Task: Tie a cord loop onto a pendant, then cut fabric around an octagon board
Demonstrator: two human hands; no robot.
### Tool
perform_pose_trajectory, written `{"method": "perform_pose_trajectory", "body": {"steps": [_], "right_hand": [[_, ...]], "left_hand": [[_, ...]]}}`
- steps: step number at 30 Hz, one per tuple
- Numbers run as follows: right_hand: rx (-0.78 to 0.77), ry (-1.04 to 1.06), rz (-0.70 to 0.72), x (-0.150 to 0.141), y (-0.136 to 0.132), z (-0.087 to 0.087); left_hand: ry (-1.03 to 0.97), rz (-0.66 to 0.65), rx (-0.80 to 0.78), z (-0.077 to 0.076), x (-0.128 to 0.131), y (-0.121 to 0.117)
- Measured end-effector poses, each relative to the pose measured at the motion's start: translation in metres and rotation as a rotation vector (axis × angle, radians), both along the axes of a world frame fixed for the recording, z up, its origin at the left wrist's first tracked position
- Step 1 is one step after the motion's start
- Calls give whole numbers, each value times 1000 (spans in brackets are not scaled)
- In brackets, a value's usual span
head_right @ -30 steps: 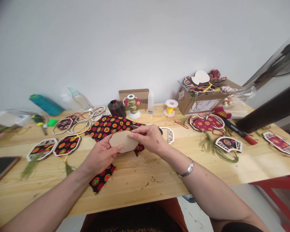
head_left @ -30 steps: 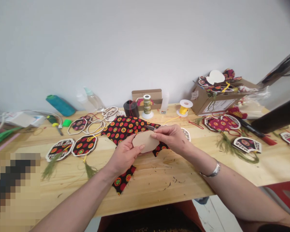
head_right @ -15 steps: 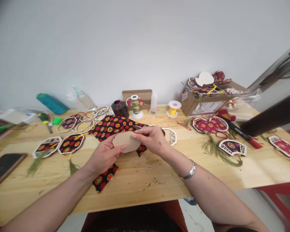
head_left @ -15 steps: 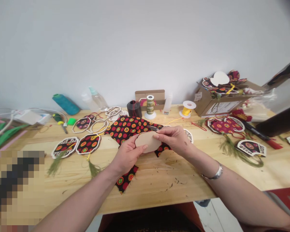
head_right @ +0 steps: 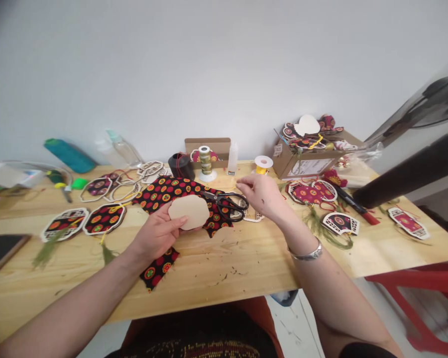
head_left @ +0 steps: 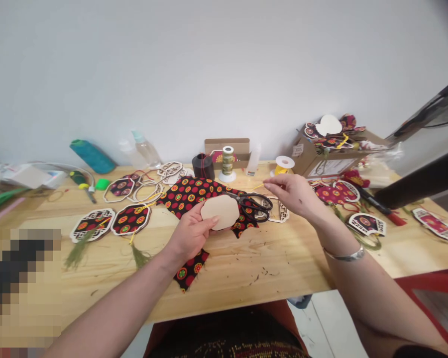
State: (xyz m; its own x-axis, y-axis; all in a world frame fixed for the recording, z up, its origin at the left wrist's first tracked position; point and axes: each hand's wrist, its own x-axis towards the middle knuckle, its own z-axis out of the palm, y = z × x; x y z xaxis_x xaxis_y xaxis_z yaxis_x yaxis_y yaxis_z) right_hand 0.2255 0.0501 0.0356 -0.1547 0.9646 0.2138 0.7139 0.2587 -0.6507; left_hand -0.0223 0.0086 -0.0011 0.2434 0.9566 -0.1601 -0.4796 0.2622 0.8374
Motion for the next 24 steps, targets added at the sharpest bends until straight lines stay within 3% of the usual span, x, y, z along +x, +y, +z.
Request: {"method": "perform_pose_trajectory", "body": {"steps": [4,12,18,24], "right_hand": [[-55,-299,130,8,-10,-4],[-64,-701,248,-35,-14,-23],[-83,-756,237,-43,-11,-10],[-129,-646,196,-19,-17,10]], "left_hand": [[-6,-11,-1,1,-1,0],[2,-75,84,-2,-2,-5],[34,-144,157,-3,-7,-6],[109,-128,156,-11,-15,-6]]}}
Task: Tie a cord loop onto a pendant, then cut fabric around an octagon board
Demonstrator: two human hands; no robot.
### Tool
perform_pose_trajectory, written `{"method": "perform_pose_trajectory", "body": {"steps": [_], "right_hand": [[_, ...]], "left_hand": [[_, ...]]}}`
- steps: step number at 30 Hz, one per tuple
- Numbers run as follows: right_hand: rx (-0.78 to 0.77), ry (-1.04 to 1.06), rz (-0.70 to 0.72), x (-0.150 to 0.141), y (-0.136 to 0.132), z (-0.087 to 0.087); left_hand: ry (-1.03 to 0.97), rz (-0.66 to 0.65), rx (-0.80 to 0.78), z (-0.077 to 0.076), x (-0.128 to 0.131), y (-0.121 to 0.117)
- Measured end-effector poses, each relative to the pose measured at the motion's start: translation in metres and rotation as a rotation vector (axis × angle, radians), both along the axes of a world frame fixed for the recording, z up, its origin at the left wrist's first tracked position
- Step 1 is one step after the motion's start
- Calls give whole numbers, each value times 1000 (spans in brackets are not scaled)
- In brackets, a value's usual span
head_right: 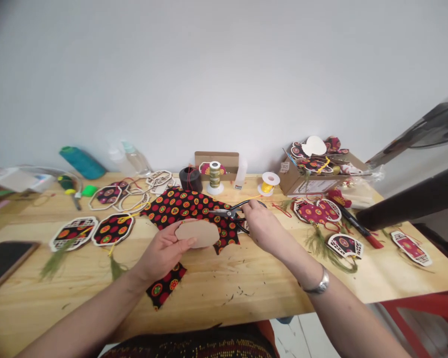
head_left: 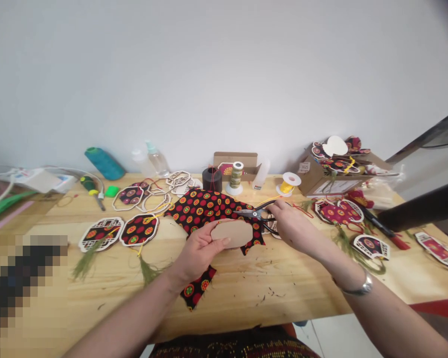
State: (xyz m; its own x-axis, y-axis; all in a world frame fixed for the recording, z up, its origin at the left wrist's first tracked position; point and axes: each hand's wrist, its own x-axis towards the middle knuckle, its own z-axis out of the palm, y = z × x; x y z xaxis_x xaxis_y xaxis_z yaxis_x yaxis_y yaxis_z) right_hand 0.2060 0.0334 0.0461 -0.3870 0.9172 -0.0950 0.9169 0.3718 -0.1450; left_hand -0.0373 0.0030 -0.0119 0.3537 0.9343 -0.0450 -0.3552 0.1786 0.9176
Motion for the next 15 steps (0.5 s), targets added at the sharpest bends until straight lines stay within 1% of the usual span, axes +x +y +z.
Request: {"method": "perform_pose_trajectory", "body": {"steps": [3,6,9,11,12,15], "right_hand": [[-33,148,-34,18,2,-2],[-135,301,-75,30,4,-4],[-279,478,-96,35,3,3],[-327,558,-69,35,1,11],[-330,573,-42,35,0,15],[-266,547,16,32,-3,25]], "left_hand": [[23,-9,-2,-3,-2,0],[21,-25,-5,-4,-1,1],[31,-20,4,-4,0,1],[61,-34,10,-2,1,1],[78,-47,12,-2,1,1],[117,-94,21,0,2,1]]}}
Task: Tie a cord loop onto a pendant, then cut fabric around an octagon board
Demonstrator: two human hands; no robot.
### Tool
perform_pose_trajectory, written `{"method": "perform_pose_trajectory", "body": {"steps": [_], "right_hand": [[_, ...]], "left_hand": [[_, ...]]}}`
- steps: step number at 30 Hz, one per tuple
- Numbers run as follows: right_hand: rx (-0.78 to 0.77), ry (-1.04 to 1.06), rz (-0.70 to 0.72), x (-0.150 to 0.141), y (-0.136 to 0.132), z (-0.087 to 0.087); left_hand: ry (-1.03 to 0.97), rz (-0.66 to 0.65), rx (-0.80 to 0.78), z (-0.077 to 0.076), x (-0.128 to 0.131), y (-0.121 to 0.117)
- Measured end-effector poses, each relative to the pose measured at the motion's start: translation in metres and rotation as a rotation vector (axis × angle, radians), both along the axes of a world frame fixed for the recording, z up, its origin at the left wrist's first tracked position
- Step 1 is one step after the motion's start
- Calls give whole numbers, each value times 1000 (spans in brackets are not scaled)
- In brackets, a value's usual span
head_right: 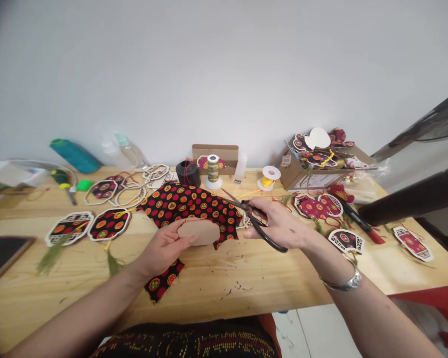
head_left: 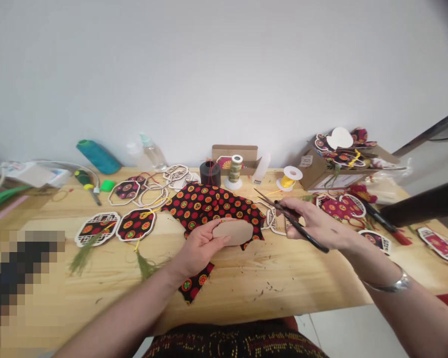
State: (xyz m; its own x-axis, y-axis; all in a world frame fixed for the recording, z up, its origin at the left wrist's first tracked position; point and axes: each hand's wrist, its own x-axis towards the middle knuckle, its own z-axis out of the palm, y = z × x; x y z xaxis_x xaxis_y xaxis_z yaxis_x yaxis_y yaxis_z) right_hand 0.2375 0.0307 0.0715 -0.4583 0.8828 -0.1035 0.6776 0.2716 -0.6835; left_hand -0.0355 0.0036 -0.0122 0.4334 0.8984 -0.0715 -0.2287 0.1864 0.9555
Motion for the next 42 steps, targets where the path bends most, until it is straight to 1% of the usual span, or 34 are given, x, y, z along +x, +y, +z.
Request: {"method": "perform_pose_trajectory", "body": {"steps": [2,7,10,15,19,24,31,37,42], "right_hand": [[18,-38,33,-5,-3,4],[23,-74,249,-20,-9,10],[42,-73,315,-24,-9,14],[46,-141,327,-23,-4,19],[31,-187,328,-19,-2,17],[37,-244,310,-18,-3,16],[43,-260,308,-15,-3,18],[62,-261,291,-14,-3,13],[93,-246,274,-13,-2,11]], "left_hand": [[6,-20,14,0,1,0],[19,-44,32,0,2,-1],[28,-57,49,2,2,0],[40,-63,32,6,2,-1],[52,-52,-14,6,2,-1],[36,-73,-17,5,3,-1],[25,-70,-40,5,3,-2],[33,-44,-42,1,4,-3],[35,-42,-43,4,4,-4]]}}
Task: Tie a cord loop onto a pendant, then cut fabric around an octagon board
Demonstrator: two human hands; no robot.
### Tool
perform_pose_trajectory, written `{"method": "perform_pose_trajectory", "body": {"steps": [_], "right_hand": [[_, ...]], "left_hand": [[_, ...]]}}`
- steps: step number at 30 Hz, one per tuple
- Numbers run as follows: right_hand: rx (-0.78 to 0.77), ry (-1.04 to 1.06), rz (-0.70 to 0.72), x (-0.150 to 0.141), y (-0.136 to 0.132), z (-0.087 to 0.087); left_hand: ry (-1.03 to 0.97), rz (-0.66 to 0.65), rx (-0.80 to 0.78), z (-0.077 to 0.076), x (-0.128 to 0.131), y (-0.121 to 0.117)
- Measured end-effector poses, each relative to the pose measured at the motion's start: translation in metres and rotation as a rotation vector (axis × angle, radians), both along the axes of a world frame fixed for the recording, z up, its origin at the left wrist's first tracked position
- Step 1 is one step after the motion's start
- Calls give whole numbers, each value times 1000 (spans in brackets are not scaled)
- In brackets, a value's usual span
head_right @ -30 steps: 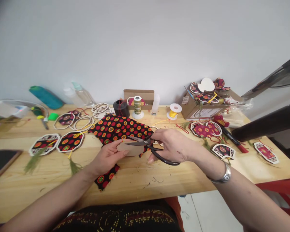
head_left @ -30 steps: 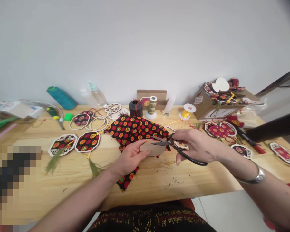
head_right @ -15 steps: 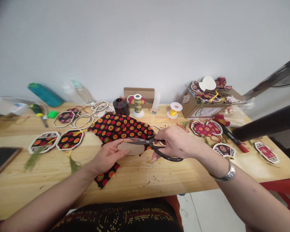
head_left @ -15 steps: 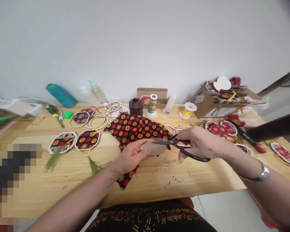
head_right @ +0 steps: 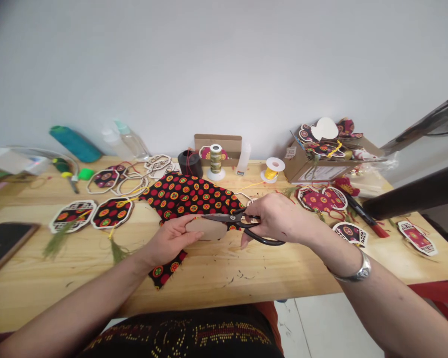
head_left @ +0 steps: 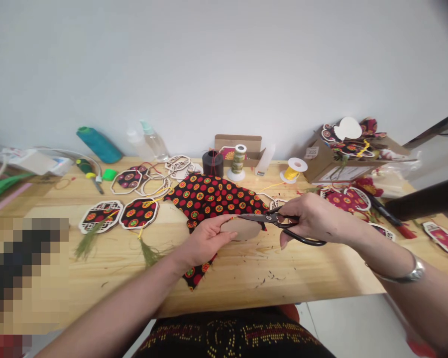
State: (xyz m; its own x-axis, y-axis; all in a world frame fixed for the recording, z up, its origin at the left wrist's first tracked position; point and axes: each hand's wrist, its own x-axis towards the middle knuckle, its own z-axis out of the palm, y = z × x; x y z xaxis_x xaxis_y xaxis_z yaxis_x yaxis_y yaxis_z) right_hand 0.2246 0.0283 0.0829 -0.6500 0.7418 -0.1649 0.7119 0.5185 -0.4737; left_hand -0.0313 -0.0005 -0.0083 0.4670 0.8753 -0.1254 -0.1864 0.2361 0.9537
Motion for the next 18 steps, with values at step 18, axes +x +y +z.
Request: {"method": "perform_pose_trajectory", "body": {"steps": [18], "right_hand": [[126,-107,79,-12,-2,7]], "left_hand": [[22,-53,47,4,3,-1]]}}
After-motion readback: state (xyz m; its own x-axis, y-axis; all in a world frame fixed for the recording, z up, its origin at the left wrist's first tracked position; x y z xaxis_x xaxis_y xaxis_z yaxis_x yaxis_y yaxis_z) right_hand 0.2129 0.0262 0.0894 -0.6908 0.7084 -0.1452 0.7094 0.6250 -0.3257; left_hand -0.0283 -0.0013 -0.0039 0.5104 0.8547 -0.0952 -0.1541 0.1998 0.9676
